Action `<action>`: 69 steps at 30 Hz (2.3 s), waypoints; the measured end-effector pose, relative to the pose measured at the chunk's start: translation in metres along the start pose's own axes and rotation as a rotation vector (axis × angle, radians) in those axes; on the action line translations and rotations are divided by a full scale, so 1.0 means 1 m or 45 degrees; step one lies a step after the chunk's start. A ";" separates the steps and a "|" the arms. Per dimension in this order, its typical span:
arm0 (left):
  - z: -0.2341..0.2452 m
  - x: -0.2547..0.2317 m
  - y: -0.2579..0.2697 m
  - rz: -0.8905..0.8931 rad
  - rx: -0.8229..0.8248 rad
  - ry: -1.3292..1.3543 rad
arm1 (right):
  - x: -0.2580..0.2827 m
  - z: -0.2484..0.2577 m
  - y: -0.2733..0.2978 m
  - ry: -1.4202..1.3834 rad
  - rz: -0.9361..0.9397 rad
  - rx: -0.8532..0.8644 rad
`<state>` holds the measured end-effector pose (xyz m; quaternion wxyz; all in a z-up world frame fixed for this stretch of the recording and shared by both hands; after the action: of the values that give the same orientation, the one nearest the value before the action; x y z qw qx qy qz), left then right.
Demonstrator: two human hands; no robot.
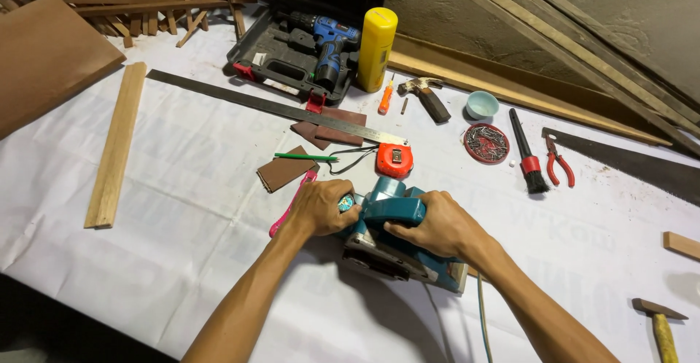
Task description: Measuring, marking, and sanding wood strips at a workbench.
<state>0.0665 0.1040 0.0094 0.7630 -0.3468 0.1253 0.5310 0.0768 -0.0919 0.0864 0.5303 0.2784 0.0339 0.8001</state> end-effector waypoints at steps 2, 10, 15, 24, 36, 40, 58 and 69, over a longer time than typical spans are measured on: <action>0.008 0.007 0.003 0.050 -0.026 0.000 | 0.003 -0.006 -0.011 0.023 0.044 -0.013; 0.034 -0.006 0.011 -0.132 -0.325 0.027 | 0.020 -0.016 -0.030 -0.108 0.122 0.301; 0.012 0.018 0.011 0.321 -0.230 0.235 | 0.019 -0.016 -0.028 -0.254 0.176 0.275; -0.009 0.004 0.008 0.336 -0.262 0.224 | -0.005 -0.015 -0.019 -0.208 0.228 0.207; -0.085 -0.077 -0.008 0.450 -0.119 0.185 | -0.099 0.010 0.041 -0.183 0.146 0.167; -0.121 -0.121 -0.019 0.425 -0.092 0.225 | -0.148 0.020 0.067 -0.135 0.138 0.153; -0.205 -0.195 -0.040 0.264 -0.099 0.373 | -0.256 0.037 0.121 -0.043 -0.036 0.078; -0.176 -0.150 -0.035 0.287 -0.127 0.345 | -0.209 0.034 0.095 -0.032 -0.100 0.102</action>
<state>0.0684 -0.1274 -0.0212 0.6567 -0.4363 0.2385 0.5670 0.0732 -0.3227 0.0628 0.5500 0.3077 0.0702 0.7732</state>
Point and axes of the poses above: each hand's wrist, its own y-axis away from the middle knuckle, its own z-axis out of the back of the hand, x = y × z, the point moved 7 cm from there along -y, towards the middle knuckle, and after that the axes turned 5 degrees about y, right-handed, at the moved point
